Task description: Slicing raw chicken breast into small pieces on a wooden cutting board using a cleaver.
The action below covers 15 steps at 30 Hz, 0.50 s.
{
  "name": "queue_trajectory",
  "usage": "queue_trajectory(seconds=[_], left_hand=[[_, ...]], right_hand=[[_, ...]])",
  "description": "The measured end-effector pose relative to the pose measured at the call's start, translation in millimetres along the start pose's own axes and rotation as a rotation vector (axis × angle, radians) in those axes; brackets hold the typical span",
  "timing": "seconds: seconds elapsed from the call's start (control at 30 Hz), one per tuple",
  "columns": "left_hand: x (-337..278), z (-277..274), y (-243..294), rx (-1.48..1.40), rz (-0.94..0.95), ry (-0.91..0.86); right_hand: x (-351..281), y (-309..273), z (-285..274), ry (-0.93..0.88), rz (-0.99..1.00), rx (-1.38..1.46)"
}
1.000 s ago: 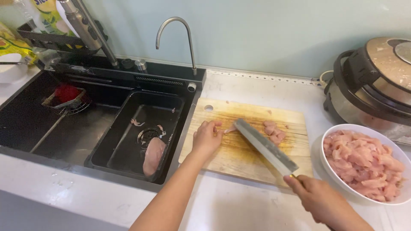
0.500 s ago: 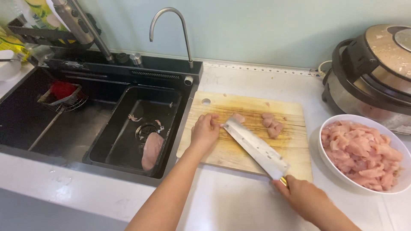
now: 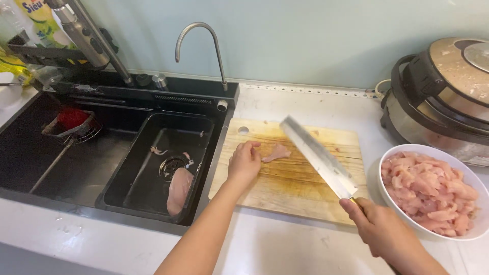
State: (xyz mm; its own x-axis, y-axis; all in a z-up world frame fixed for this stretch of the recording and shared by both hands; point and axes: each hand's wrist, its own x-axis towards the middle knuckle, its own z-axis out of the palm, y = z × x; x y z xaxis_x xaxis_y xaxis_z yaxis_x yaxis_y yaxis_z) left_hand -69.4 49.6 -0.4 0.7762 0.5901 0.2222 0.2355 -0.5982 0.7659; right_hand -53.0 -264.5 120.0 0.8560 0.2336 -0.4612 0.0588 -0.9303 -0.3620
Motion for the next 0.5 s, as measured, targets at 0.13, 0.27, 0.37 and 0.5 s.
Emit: queue_trajectory(seconds=[0.13,0.27,0.37,0.5], left_hand=[[5.5,3.7,-1.0,0.023,-0.098,-0.046],[11.5,4.2,-7.9,0.006,-0.011,0.026],[7.7,6.3,-6.3,-0.002,-0.037,0.019],[6.0,19.5,-6.1,0.081,0.073,0.017]], right_hand=[[61.8,71.7,71.2,0.193,-0.346,-0.189],[22.3,14.7,23.7,0.001,-0.2,-0.125],[25.7,23.8,30.4,0.012,-0.114,-0.055],[16.6,0.9,21.8,-0.226,0.068,-0.082]])
